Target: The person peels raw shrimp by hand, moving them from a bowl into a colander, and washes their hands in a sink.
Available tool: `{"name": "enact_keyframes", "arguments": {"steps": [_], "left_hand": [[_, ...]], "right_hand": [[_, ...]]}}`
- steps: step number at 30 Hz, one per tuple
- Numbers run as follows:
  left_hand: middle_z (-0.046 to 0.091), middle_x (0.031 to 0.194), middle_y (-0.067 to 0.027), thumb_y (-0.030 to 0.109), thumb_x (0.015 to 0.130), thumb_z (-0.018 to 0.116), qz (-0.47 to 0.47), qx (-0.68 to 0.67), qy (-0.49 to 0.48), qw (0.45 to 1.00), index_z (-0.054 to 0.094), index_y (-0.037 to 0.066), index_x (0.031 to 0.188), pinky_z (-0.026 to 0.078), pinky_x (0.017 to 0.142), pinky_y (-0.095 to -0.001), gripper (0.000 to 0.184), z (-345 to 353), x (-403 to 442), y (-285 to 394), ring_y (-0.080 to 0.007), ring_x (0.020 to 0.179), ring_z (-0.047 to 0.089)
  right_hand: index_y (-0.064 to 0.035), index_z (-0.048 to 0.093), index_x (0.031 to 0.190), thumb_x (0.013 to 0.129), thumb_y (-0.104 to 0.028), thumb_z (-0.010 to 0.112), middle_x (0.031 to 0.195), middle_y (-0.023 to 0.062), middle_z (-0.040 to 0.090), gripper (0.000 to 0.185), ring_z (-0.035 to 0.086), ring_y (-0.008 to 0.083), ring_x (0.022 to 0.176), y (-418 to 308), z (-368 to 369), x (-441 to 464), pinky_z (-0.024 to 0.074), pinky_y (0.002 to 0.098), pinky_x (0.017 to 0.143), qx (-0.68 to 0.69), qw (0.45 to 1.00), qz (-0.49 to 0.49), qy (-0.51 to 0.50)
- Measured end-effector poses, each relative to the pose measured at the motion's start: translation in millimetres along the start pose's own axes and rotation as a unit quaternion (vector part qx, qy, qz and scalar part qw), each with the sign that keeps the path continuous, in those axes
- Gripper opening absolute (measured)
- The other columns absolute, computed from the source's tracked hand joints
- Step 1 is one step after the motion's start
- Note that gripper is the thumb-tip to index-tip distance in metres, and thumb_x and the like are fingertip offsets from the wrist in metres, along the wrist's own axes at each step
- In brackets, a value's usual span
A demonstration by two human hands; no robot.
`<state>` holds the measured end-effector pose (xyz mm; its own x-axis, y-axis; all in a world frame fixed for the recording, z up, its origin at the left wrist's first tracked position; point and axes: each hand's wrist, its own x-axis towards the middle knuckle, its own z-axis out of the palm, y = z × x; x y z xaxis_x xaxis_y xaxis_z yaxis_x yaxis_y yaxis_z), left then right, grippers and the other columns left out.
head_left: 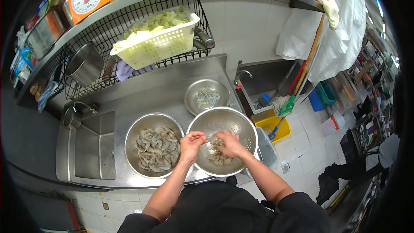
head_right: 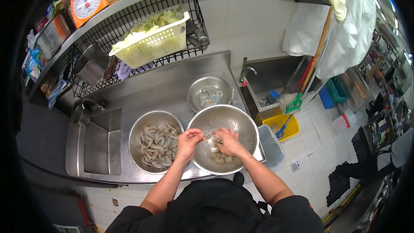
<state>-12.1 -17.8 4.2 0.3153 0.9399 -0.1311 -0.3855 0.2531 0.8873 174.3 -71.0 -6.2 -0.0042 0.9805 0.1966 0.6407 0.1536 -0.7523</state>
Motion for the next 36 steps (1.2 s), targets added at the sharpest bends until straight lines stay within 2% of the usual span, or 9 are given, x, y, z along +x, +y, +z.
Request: {"name": "enact_keyframes", "arguments": {"steps": [1, 5, 8, 15, 20, 23, 25, 28, 36], "left_hand": [[0.068, 0.088, -0.0122, -0.005, 0.084, 0.066, -0.008, 0.001, 0.000, 1.000, 0.063, -0.005, 0.094, 0.058, 0.074, -0.0284, 0.011, 0.2, 0.1, -0.1, -0.0178, 0.077, 0.068], [0.068, 0.088, -0.0124, -0.006, 0.083, 0.065, -0.002, 0.016, 0.004, 1.000, 0.062, -0.005, 0.093, 0.057, 0.074, -0.0279, 0.011, 0.6, 5.4, -5.8, -0.0178, 0.078, 0.068], [0.067, 0.089, -0.0123, -0.006, 0.083, 0.065, 0.012, 0.044, -0.008, 0.999, 0.061, -0.004, 0.093, 0.057, 0.073, -0.0268, 0.010, 1.9, 7.1, -7.9, -0.0177, 0.079, 0.068], [0.068, 0.089, -0.0117, -0.005, 0.083, 0.066, -0.001, 0.029, -0.037, 0.999, 0.062, -0.003, 0.096, 0.055, 0.075, -0.0249, 0.013, -1.9, 8.3, -7.7, -0.0160, 0.082, 0.068], [0.070, 0.084, -0.0092, 0.001, 0.085, 0.064, 0.054, 0.243, -0.070, 0.966, 0.066, -0.005, 0.096, 0.053, 0.069, -0.0223, 0.012, 2.5, 1.1, 0.4, -0.0111, 0.077, 0.067], [0.069, 0.077, -0.0063, 0.002, 0.084, 0.063, 0.078, 0.309, -0.050, 0.947, 0.067, -0.005, 0.093, 0.052, 0.062, -0.0220, 0.012, 3.6, -0.1, 2.9, -0.0097, 0.070, 0.065], [0.069, 0.075, -0.0060, 0.002, 0.083, 0.063, 0.076, 0.298, -0.046, 0.950, 0.067, -0.005, 0.092, 0.051, 0.060, -0.0218, 0.012, 0.4, 3.5, -2.4, -0.0092, 0.068, 0.064], [0.067, 0.072, -0.0061, 0.002, 0.083, 0.063, 0.059, 0.251, -0.051, 0.965, 0.066, -0.005, 0.092, 0.050, 0.058, -0.0220, 0.011, 0.8, 4.8, -3.4, -0.0089, 0.065, 0.063], [0.065, 0.075, -0.0089, -0.004, 0.085, 0.059, 0.023, 0.102, -0.024, 0.994, 0.063, -0.006, 0.093, 0.051, 0.056, -0.0241, 0.010, 2.6, 9.4, 1.8, -0.0126, 0.061, 0.062]], "right_hand": [[-0.0057, 0.066, 0.099, 0.079, -0.011, 0.067, 0.083, 0.0091, 0.065, 0.021, 0.063, 0.0275, 0.081, -10.2, -3.0, -1.5, 0.0502, 0.0367, 0.076, -0.133, 0.981, -0.112, 0.088], [-0.0055, 0.064, 0.102, 0.079, -0.012, 0.066, 0.093, 0.0123, 0.063, 0.024, 0.060, 0.0335, 0.090, -35.2, -19.1, 10.7, 0.0484, 0.0401, 0.081, -0.036, 0.991, -0.091, 0.091], [-0.0036, 0.063, 0.100, 0.079, -0.010, 0.065, 0.091, 0.0151, 0.062, 0.022, 0.060, 0.0349, 0.088, -38.8, -18.1, 13.3, 0.0483, 0.0420, 0.078, 0.044, 0.997, -0.066, -0.012], [0.0006, 0.061, 0.096, 0.079, -0.009, 0.065, 0.081, 0.0174, 0.064, 0.020, 0.063, 0.0333, 0.076, -37.5, -9.5, 13.0, 0.0502, 0.0416, 0.070, 0.057, 0.997, -0.046, -0.006], [0.0014, 0.061, 0.095, 0.078, -0.009, 0.066, 0.079, 0.0185, 0.063, 0.020, 0.063, 0.0313, 0.070, -37.9, -7.3, 12.4, 0.0507, 0.0393, 0.065, 0.066, 0.997, -0.032, 0.001], [0.0017, 0.062, 0.095, 0.080, -0.007, 0.066, 0.077, 0.0147, 0.063, 0.017, 0.063, 0.0212, 0.067, -47.8, -11.0, 11.4, 0.0507, 0.0344, 0.063, 0.079, 0.997, 0.012, -0.009], [0.0021, 0.063, 0.094, 0.083, -0.004, 0.066, 0.076, 0.0077, 0.064, 0.013, 0.059, 0.0108, 0.062, -46.7, -9.9, 10.5, 0.0496, 0.0285, 0.058, 0.200, 0.976, 0.083, -0.015], [0.0021, 0.062, 0.095, 0.086, -0.002, 0.064, 0.078, 0.0041, 0.065, 0.010, 0.057, 0.0067, 0.061, -38.7, 0.7, 10.9, 0.0481, 0.0251, 0.054, 0.291, 0.953, 0.068, 0.045], [0.0039, 0.059, 0.097, 0.086, 0.002, 0.064, 0.077, 0.0103, 0.065, 0.012, 0.061, 0.0132, 0.059, -31.5, -5.4, 13.2, 0.0495, 0.0259, 0.053, 0.511, 0.840, 0.178, 0.024]]}}
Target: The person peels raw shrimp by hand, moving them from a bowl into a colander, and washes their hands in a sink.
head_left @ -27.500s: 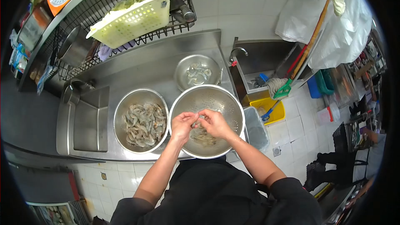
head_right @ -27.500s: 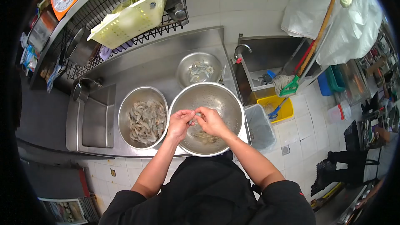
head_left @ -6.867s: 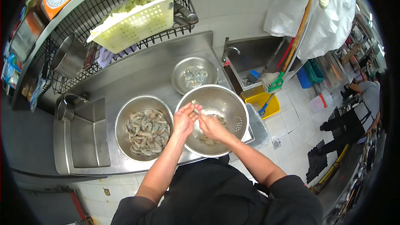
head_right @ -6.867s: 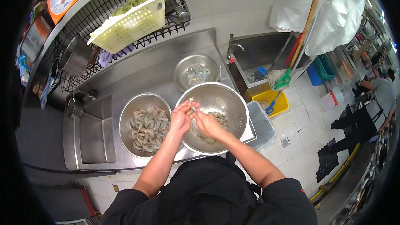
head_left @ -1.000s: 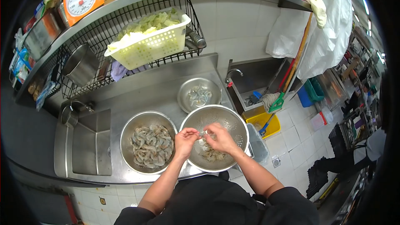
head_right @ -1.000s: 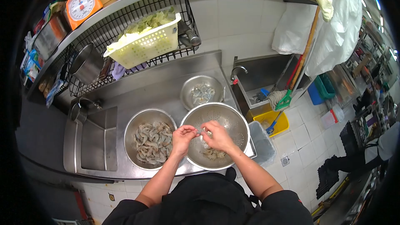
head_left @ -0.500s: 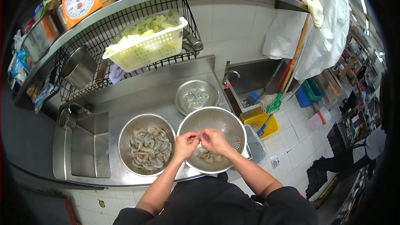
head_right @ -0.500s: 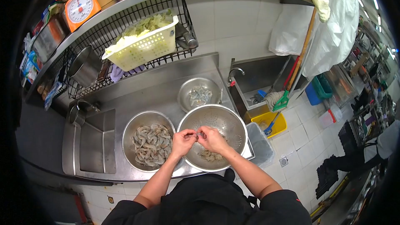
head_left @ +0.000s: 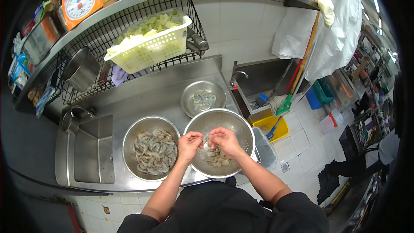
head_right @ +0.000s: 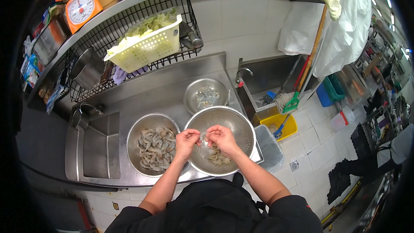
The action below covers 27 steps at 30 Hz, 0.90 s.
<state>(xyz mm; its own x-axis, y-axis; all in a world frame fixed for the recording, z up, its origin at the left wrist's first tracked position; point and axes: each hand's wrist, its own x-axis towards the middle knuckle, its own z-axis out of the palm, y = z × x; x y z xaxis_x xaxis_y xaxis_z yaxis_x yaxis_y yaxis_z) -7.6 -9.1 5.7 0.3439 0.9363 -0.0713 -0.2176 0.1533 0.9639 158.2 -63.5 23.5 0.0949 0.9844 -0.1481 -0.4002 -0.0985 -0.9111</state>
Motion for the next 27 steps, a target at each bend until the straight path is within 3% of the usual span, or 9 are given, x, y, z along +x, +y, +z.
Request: {"name": "enact_keyframes", "arguments": {"steps": [15, 17, 18, 19, 20, 21, 23, 26, 27], "left_hand": [[0.066, 0.077, -0.0105, -0.004, 0.084, 0.059, -0.046, 0.001, 0.030, 0.998, 0.065, -0.004, 0.092, 0.051, 0.058, -0.0244, 0.010, -9.2, 1.7, -2.9, -0.0135, 0.064, 0.062], [0.069, 0.082, -0.0133, 0.002, 0.085, 0.061, -0.062, 0.165, 0.002, 0.984, 0.067, -0.003, 0.097, 0.053, 0.064, -0.0280, 0.014, -9.3, 4.5, -11.3, -0.0173, 0.067, 0.065], [0.069, 0.082, -0.0133, 0.002, 0.085, 0.061, -0.062, 0.164, 0.005, 0.985, 0.067, -0.003, 0.097, 0.053, 0.064, -0.0280, 0.014, -9.0, 4.2, -14.9, -0.0173, 0.067, 0.065], [0.070, 0.087, -0.0160, 0.008, 0.086, 0.062, 0.009, 0.284, -0.052, 0.957, 0.067, -0.001, 0.099, 0.054, 0.068, -0.0315, 0.017, -8.2, 2.9, -18.8, -0.0231, 0.071, 0.067], [0.070, 0.092, -0.0187, 0.013, 0.086, 0.064, 0.078, 0.398, -0.104, 0.908, 0.068, 0.001, 0.101, 0.054, 0.072, -0.0350, 0.020, -7.2, 2.2, -23.0, -0.0289, 0.075, 0.069], [0.068, 0.099, -0.0210, 0.017, 0.085, 0.064, -0.047, 0.468, -0.106, 0.876, 0.068, 0.004, 0.104, 0.052, 0.081, -0.0375, 0.023, 7.6, -6.5, 3.0, -0.0346, 0.090, 0.067], [0.069, 0.095, -0.0199, 0.014, 0.085, 0.064, -0.018, 0.436, -0.093, 0.895, 0.068, 0.004, 0.104, 0.052, 0.079, -0.0354, 0.022, 6.6, -7.2, -12.9, -0.0305, 0.084, 0.068], [0.070, 0.087, -0.0182, 0.008, 0.084, 0.063, 0.047, 0.429, -0.052, 0.901, 0.067, 0.003, 0.106, 0.053, 0.075, -0.0343, 0.023, -0.2, -14.4, -12.4, -0.0274, 0.078, 0.069], [0.069, 0.086, -0.0176, 0.006, 0.083, 0.062, 0.130, 0.411, -0.028, 0.902, 0.067, 0.003, 0.106, 0.053, 0.075, -0.0353, 0.023, -3.5, -15.5, -7.8, -0.0274, 0.079, 0.068]], "right_hand": [[0.0061, 0.057, 0.104, 0.088, 0.003, 0.060, 0.084, 0.0116, 0.062, 0.017, 0.063, 0.0200, 0.070, -7.6, -25.0, 8.6, 0.0521, 0.0295, 0.057, 0.223, 0.971, -0.001, 0.082], [0.0062, 0.058, 0.104, 0.088, 0.002, 0.060, 0.085, 0.0116, 0.062, 0.016, 0.063, 0.0202, 0.070, -11.7, -24.8, 6.1, 0.0524, 0.0295, 0.057, 0.226, 0.970, 0.000, 0.087], [0.0040, 0.060, 0.102, 0.089, 0.001, 0.061, 0.085, 0.0104, 0.063, 0.014, 0.063, 0.0191, 0.070, -15.9, -22.9, 5.5, 0.0520, 0.0294, 0.057, 0.201, 0.976, -0.015, 0.087], [0.0019, 0.061, 0.100, 0.089, -0.001, 0.062, 0.085, 0.0091, 0.063, 0.012, 0.063, 0.0179, 0.069, -20.4, -20.8, 5.1, 0.0516, 0.0292, 0.058, 0.177, 0.980, -0.031, 0.085], [0.0016, 0.061, 0.100, 0.089, 0.000, 0.060, 0.084, 0.0083, 0.063, 0.011, 0.062, 0.0159, 0.068, -27.9, -21.6, 4.0, 0.0518, 0.0279, 0.058, 0.119, 0.982, -0.110, 0.097], [0.0013, 0.061, 0.099, 0.090, 0.000, 0.059, 0.083, 0.0075, 0.062, 0.010, 0.061, 0.0139, 0.066, -48.5, -13.0, 0.7, 0.0521, 0.0266, 0.058, 0.061, 0.974, -0.188, 0.107], [-0.0019, 0.060, 0.097, 0.093, -0.003, 0.059, 0.083, 0.0035, 0.061, 0.005, 0.057, 0.0081, 0.065, -105.5, 11.8, -4.1, 0.0505, 0.0226, 0.058, -0.011, 0.914, -0.364, 0.178], [-0.0013, 0.056, 0.105, 0.095, 0.000, 0.054, 0.090, 0.0020, 0.057, 0.011, 0.054, 0.0063, 0.073, -151.3, 26.1, 7.8, 0.0482, 0.0204, 0.067, -0.086, 0.803, -0.525, 0.269], [-0.0003, 0.056, 0.103, 0.094, -0.001, 0.055, 0.088, 0.0040, 0.057, 0.009, 0.054, 0.0084, 0.075, -151.7, 25.1, 25.5, 0.0482, 0.0216, 0.067, -0.110, 0.781, -0.546, 0.282]]}}
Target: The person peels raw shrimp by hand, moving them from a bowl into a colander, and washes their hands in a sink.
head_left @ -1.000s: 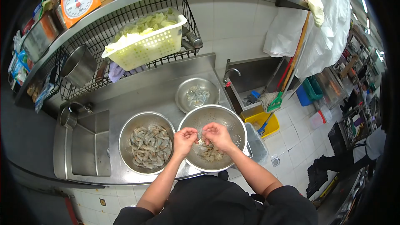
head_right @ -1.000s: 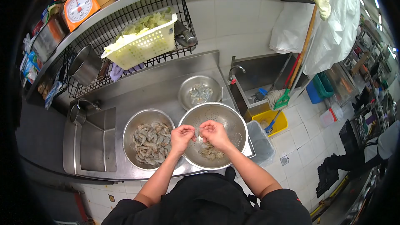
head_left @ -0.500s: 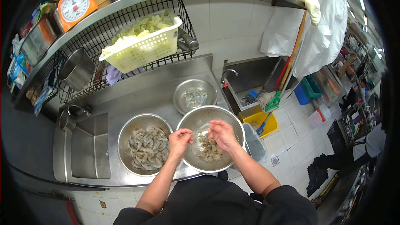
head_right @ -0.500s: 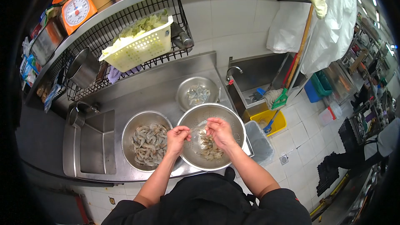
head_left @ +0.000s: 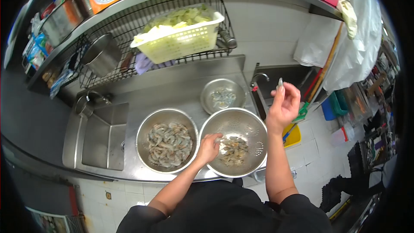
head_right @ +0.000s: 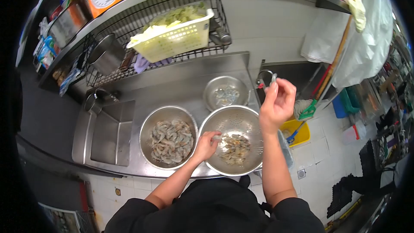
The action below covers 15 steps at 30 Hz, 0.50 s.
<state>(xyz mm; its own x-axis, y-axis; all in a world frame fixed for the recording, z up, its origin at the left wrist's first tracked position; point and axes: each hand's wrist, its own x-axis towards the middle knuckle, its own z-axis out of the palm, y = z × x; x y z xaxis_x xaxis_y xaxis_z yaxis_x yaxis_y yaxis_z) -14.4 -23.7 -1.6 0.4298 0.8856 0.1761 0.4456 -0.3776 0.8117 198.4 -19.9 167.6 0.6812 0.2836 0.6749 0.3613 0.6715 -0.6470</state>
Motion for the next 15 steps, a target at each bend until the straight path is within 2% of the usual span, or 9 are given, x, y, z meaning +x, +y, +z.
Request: {"name": "enact_keyframes", "arguments": {"steps": [1, 3, 5, 7, 9, 10, 12, 13, 15], "left_hand": [[0.069, 0.085, -0.0170, 0.005, 0.083, 0.061, 0.069, -0.011, 0.056, 0.996, 0.066, 0.002, 0.105, 0.054, 0.075, -0.0362, 0.024, -6.6, 1.1, 0.2, -0.0273, 0.080, 0.068], [0.068, 0.092, -0.0169, 0.004, 0.082, 0.060, 0.035, -0.028, 0.048, 0.998, 0.066, 0.002, 0.103, 0.054, 0.076, -0.0365, 0.022, -27.1, 5.6, -9.3, -0.0296, 0.083, 0.067], [0.067, 0.099, -0.0171, 0.001, 0.081, 0.057, 0.002, 0.059, 0.074, 0.996, 0.067, 0.003, 0.103, 0.054, 0.078, -0.0385, 0.025, -46.9, 11.9, -34.6, -0.0333, 0.084, 0.066], [0.065, 0.105, -0.0170, -0.001, 0.079, 0.053, -0.014, 0.190, 0.064, 0.980, 0.067, 0.004, 0.105, 0.052, 0.085, -0.0409, 0.030, -71.6, 17.2, -67.9, -0.0353, 0.093, 0.064], [0.065, 0.106, -0.0166, -0.003, 0.076, 0.052, -0.075, 0.359, 0.079, 0.927, 0.067, 0.005, 0.106, 0.049, 0.090, -0.0436, 0.034, -92.2, 14.8, -102.7, -0.0345, 0.104, 0.061], [0.065, 0.106, -0.0166, -0.003, 0.076, 0.052, -0.081, 0.359, 0.076, 0.927, 0.067, 0.005, 0.106, 0.049, 0.090, -0.0436, 0.034, -101.3, 6.9, -116.7, -0.0345, 0.104, 0.061], [0.065, 0.103, -0.0143, 0.006, 0.078, 0.061, -0.169, 0.409, -0.061, 0.895, 0.068, 0.006, 0.104, 0.050, 0.088, -0.0441, 0.027, -117.0, 0.5, -136.0, -0.0323, 0.108, 0.060], [0.065, 0.103, -0.0143, 0.006, 0.078, 0.061, -0.168, 0.409, -0.061, 0.895, 0.068, 0.006, 0.104, 0.050, 0.088, -0.0441, 0.027, -123.1, 0.9, -135.2, -0.0323, 0.108, 0.060], [0.066, 0.102, -0.0154, 0.007, 0.080, 0.062, -0.121, 0.366, -0.162, 0.908, 0.069, 0.006, 0.104, 0.049, 0.089, -0.0438, 0.025, -133.9, -1.1, -133.1, -0.0337, 0.104, 0.062]], "right_hand": [[0.0007, 0.057, 0.101, 0.093, -0.001, 0.055, 0.087, 0.0060, 0.056, 0.008, 0.054, 0.0105, 0.077, 19.2, 7.6, 1.6, 0.0481, 0.0228, 0.068, -0.024, 0.999, -0.036, 0.006], [0.0021, 0.060, 0.098, 0.089, -0.006, 0.060, 0.089, 0.0147, 0.058, 0.012, 0.058, 0.0229, 0.082, 58.5, 11.2, -3.8, 0.0500, 0.0321, 0.070, -0.245, 0.950, -0.058, -0.186], [0.0011, 0.065, 0.093, 0.085, -0.012, 0.064, 0.095, 0.0205, 0.060, 0.016, 0.059, 0.0342, 0.084, 131.3, -7.3, -43.4, 0.0497, 0.0418, 0.073, -0.396, 0.815, -0.079, -0.415], [-0.0005, 0.067, 0.091, 0.084, -0.016, 0.065, 0.095, 0.0205, 0.063, 0.017, 0.060, 0.0384, 0.084, 139.9, -10.3, -83.2, 0.0488, 0.0449, 0.075, -0.319, 0.839, -0.013, -0.441], [0.0006, 0.067, 0.087, 0.084, -0.016, 0.064, 0.088, 0.0201, 0.063, 0.017, 0.061, 0.0376, 0.082, 111.2, -7.3, -110.2, 0.0485, 0.0440, 0.075, -0.232, 0.832, 0.123, -0.489], [0.0009, 0.067, 0.088, 0.084, -0.015, 0.064, 0.086, 0.0203, 0.063, 0.017, 0.061, 0.0380, 0.083, 97.7, -6.3, -121.2, 0.0484, 0.0444, 0.076, -0.208, 0.816, 0.133, -0.523], [0.0012, 0.066, 0.088, 0.085, -0.015, 0.064, 0.084, 0.0205, 0.063, 0.017, 0.061, 0.0385, 0.084, 78.8, -5.7, -137.4, 0.0483, 0.0448, 0.077, -0.184, 0.800, 0.144, -0.553], [0.0011, 0.066, 0.087, 0.085, -0.015, 0.063, 0.085, 0.0201, 0.063, 0.016, 0.061, 0.0380, 0.084, 72.0, -6.3, -144.7, 0.0482, 0.0453, 0.077, -0.165, 0.780, 0.145, -0.586], [0.0009, 0.066, 0.087, 0.086, -0.014, 0.062, 0.086, 0.0197, 0.063, 0.016, 0.061, 0.0375, 0.085, 57.9, -5.6, -154.7, 0.0482, 0.0459, 0.078, -0.145, 0.759, 0.150, -0.616]]}}
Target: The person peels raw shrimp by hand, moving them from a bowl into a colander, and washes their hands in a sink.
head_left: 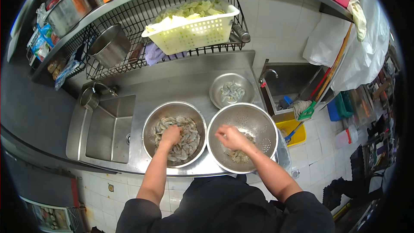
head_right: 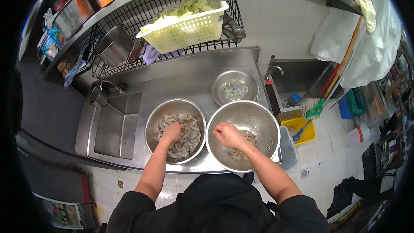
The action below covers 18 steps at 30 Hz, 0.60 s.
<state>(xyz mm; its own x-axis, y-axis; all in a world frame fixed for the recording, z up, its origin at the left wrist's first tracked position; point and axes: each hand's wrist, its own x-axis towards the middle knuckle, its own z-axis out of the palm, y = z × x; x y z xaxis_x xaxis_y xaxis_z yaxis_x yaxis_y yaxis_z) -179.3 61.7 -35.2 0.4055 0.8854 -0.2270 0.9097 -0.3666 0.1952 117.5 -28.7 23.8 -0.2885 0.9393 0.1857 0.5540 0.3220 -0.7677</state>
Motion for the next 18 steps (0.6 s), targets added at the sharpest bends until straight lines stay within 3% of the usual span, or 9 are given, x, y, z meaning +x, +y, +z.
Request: {"name": "enact_keyframes", "arguments": {"steps": [4, 6, 7, 9, 13, 15, 16, 18], "left_hand": [[0.068, 0.102, -0.0178, 0.012, 0.081, 0.068, -0.044, -0.104, -0.042, 0.993, 0.070, 0.009, 0.101, 0.048, 0.088, -0.0427, 0.020, -11.7, -5.1, -1.8, -0.0369, 0.101, 0.062], [0.070, 0.094, -0.0176, 0.007, 0.082, 0.065, -0.031, -0.198, 0.122, 0.972, 0.070, 0.001, 0.100, 0.051, 0.081, -0.0395, 0.019, -18.5, -14.2, 4.1, -0.0312, 0.088, 0.067], [0.070, 0.094, -0.0176, 0.007, 0.082, 0.065, -0.027, -0.198, 0.120, 0.972, 0.070, 0.001, 0.100, 0.051, 0.081, -0.0395, 0.019, -28.0, -16.3, 10.6, -0.0312, 0.088, 0.067], [0.070, 0.087, -0.0150, 0.006, 0.084, 0.065, -0.055, -0.357, 0.112, 0.926, 0.069, -0.001, 0.097, 0.052, 0.074, -0.0350, 0.015, -45.7, -15.9, 24.1, -0.0212, 0.080, 0.068], [0.069, 0.084, -0.0130, 0.003, 0.088, 0.062, -0.041, -0.392, 0.105, 0.913, 0.066, -0.005, 0.095, 0.053, 0.069, -0.0292, 0.011, -60.3, -8.8, 49.6, -0.0154, 0.075, 0.065], [0.068, 0.089, -0.0140, -0.002, 0.090, 0.059, -0.038, -0.622, 0.125, 0.772, 0.062, -0.006, 0.098, 0.055, 0.071, -0.0272, 0.010, -66.8, -6.5, 69.3, -0.0182, 0.079, 0.067], [0.068, 0.089, -0.0140, -0.002, 0.090, 0.059, -0.035, -0.622, 0.124, 0.773, 0.062, -0.006, 0.098, 0.055, 0.071, -0.0272, 0.010, -68.7, -6.5, 80.9, -0.0182, 0.079, 0.067], [0.067, 0.094, -0.0160, -0.005, 0.090, 0.059, -0.016, -0.799, 0.148, 0.583, 0.057, -0.005, 0.102, 0.057, 0.074, -0.0285, 0.013, -66.8, -6.8, 105.6, -0.0218, 0.084, 0.068]], "right_hand": [[0.0014, 0.065, 0.089, 0.087, -0.013, 0.059, 0.087, 0.0199, 0.063, 0.015, 0.062, 0.0368, 0.085, -13.2, 9.0, -5.3, 0.0489, 0.0447, 0.077, -0.022, 0.999, -0.001, -0.040], [0.0020, 0.063, 0.093, 0.087, -0.012, 0.059, 0.089, 0.0197, 0.063, 0.016, 0.062, 0.0365, 0.085, -18.5, 12.3, -4.4, 0.0492, 0.0441, 0.077, 0.016, 0.999, -0.016, -0.023], [0.0018, 0.060, 0.100, 0.088, -0.012, 0.059, 0.090, 0.0192, 0.063, 0.018, 0.062, 0.0361, 0.085, -20.5, 14.0, -3.0, 0.0494, 0.0438, 0.078, 0.035, 0.999, -0.017, -0.019], [0.0015, 0.059, 0.103, 0.088, -0.012, 0.059, 0.089, 0.0189, 0.063, 0.020, 0.062, 0.0359, 0.085, -26.3, 16.7, 3.7, 0.0494, 0.0438, 0.077, 0.051, 0.998, -0.023, -0.004], [0.0014, 0.055, 0.111, 0.089, -0.012, 0.059, 0.088, 0.0181, 0.063, 0.026, 0.063, 0.0350, 0.083, -24.1, 30.0, 14.7, 0.0497, 0.0424, 0.075, 0.072, 0.997, -0.029, 0.015], [0.0024, 0.052, 0.115, 0.091, -0.018, 0.061, 0.091, 0.0171, 0.065, 0.033, 0.065, 0.0289, 0.082, -30.7, 27.5, 20.3, 0.0506, 0.0378, 0.073, 0.134, 0.990, 0.048, -0.022], [0.0024, 0.052, 0.115, 0.091, -0.018, 0.061, 0.091, 0.0171, 0.065, 0.033, 0.065, 0.0289, 0.082, -31.4, 28.3, 21.8, 0.0506, 0.0378, 0.073, 0.133, 0.990, 0.049, -0.019], [0.0038, 0.048, 0.119, 0.093, -0.024, 0.062, 0.088, 0.0147, 0.067, 0.041, 0.065, 0.0234, 0.078, -30.6, 33.6, 20.2, 0.0510, 0.0362, 0.070, 0.232, 0.970, 0.066, -0.004]]}}
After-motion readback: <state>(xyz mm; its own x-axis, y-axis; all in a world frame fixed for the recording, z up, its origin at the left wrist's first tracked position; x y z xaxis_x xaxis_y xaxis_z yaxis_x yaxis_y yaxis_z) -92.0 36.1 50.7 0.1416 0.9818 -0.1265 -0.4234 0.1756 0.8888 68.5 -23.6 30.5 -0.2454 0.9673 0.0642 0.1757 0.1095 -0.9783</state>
